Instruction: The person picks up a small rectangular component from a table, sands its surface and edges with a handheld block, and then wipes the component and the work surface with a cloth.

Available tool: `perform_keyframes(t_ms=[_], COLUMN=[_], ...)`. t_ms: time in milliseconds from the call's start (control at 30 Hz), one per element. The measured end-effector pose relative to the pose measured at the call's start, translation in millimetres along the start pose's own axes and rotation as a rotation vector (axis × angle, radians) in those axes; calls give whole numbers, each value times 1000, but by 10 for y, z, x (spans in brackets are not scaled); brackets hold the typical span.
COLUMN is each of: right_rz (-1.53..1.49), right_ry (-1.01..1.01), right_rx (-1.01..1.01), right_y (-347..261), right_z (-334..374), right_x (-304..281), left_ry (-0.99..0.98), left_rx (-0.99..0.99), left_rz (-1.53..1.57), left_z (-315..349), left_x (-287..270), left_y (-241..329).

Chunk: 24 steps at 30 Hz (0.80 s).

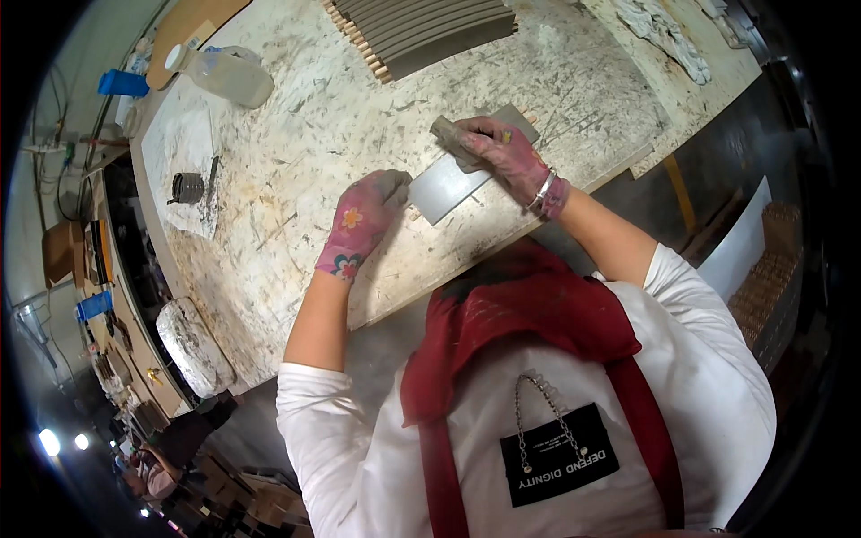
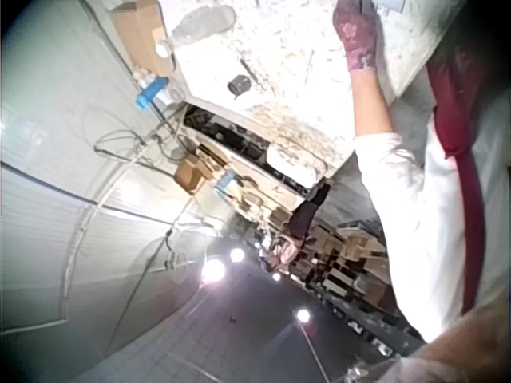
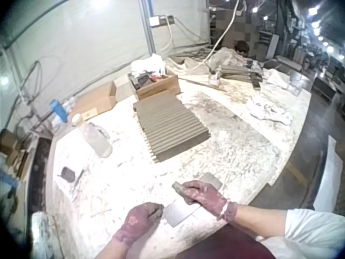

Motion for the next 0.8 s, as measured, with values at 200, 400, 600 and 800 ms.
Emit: perform_keyframes(t_ms=[200,400,600,800], right_rz=[5,-39,-414,-372], right_ry=[-20,6,59,92], right_rx=[-32,28,45,24], right_y=[-12,-65,-181,-299], right_z=[-1,38,233,243], right_x=[10,-11,-388,-598], left_ry=[-73,308,396,406], left_rx=[52,5,-68,260], left_rz=[-219,119,-11,-453], left_z=[39,102,409,661], left_x=[125,-197,-223,4], left_y=[81,-246,-431,205])
Point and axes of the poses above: each hand's wrist, its own z-axis away from the middle knuckle, its own x-axis out of the palm, y = z × x, the point moved 9 cm from there along -z, towards the middle knuckle, and after that the axes turned 3 degrees about z, right-handed, at the moved point
